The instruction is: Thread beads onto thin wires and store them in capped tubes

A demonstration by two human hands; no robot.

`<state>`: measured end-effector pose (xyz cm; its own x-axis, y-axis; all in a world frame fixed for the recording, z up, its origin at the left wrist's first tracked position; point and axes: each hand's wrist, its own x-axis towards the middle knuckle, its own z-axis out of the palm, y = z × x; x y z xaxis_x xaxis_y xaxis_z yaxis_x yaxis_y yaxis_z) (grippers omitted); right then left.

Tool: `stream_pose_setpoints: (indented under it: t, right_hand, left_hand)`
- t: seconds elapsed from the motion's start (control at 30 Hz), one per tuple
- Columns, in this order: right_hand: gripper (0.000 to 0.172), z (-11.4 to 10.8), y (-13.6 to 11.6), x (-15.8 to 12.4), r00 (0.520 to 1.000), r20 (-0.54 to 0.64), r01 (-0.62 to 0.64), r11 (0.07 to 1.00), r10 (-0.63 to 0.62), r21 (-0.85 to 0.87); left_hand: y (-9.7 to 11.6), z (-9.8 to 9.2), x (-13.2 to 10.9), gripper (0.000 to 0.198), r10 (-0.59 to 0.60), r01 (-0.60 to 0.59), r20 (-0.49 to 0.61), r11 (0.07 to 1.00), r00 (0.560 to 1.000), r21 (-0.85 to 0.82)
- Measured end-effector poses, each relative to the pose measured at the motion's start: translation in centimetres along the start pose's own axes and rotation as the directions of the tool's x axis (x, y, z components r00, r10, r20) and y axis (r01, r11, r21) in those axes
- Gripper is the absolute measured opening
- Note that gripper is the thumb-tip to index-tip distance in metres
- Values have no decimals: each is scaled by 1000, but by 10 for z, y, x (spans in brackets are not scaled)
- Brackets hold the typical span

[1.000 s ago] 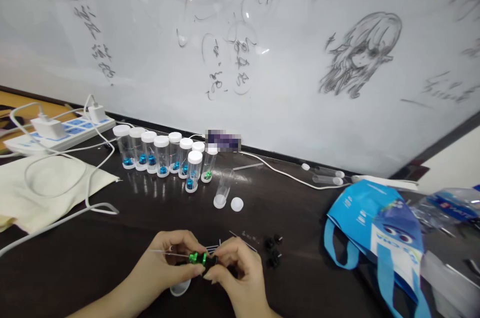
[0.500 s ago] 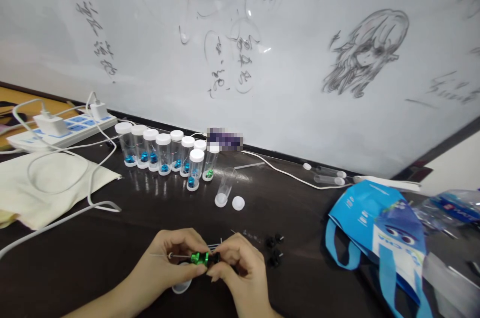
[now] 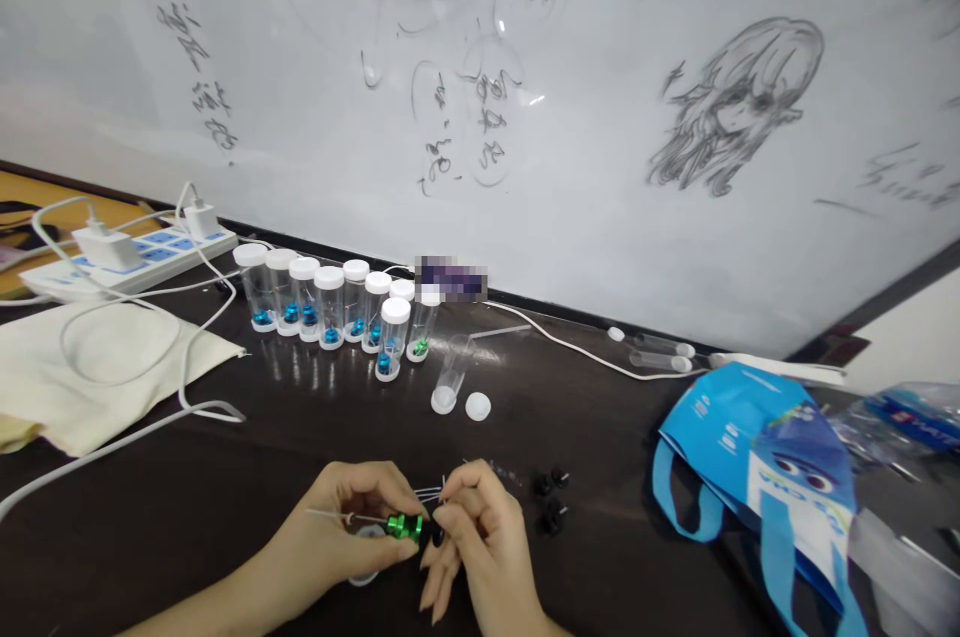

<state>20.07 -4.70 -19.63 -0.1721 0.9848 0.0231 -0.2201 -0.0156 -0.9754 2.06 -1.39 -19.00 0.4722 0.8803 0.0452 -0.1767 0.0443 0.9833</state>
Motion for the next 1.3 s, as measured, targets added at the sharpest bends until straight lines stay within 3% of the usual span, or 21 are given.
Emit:
stream_pose_setpoints:
  t: [0.13,0.3,0.43,0.53,0.63,0.73,0.8,0.87,0.97,1.07,1.17,1.3]
  right_hand:
    - [33,2,-1,0,998,2,70,997,-70,-25]
    - [33,7,-9,1,980,7,194,961,-196,-196]
    - [33,3,-2,2,996,6,91,974,-92,-207]
    - [44,0,3,3,999,31,31,982,-25,-185]
    - [42,1,-1,2,994,7,111,982,-111,-156]
    - [36,3,-9,0,970,12,237,936,-242,-259]
    - [28,4,-13,-1,965,28,256,912,-261,-319]
    - [28,4,-12,-2,976,30,215,929,-216,-302]
    - [44,3,-7,-2,986,27,168,964,-166,-208]
    - [43,3,-4,-1,975,10,222,966,-223,-134]
    - [46,2,-4,-1,950,70,311,943,-305,-114]
    - [44,2,-5,-2,962,69,272,957,-266,-101]
  left_hand:
    - [8,0,3,14,-73,72,-50,997,996,-29]
    - [15,-3,5,11,-101,90,-118,991,988,-99]
    - [14,-2,5,12,-63,58,-79,996,995,-69]
    - [15,-1,5,13,-58,55,-53,996,997,-65]
    - [18,-1,6,12,-74,67,-106,996,992,-63]
    - [19,-2,5,11,-87,74,-132,993,987,-96]
    - [19,-2,5,11,-83,72,-105,993,991,-98]
    - [18,-1,5,12,-70,64,-66,994,995,-88]
    - [16,-1,5,13,-62,56,-69,994,996,-90]
    - [15,-3,7,12,-69,54,-139,993,988,-108]
    - [15,-5,8,13,-80,57,-159,988,984,-141]
    - [16,-4,8,12,-69,51,-137,991,988,-125]
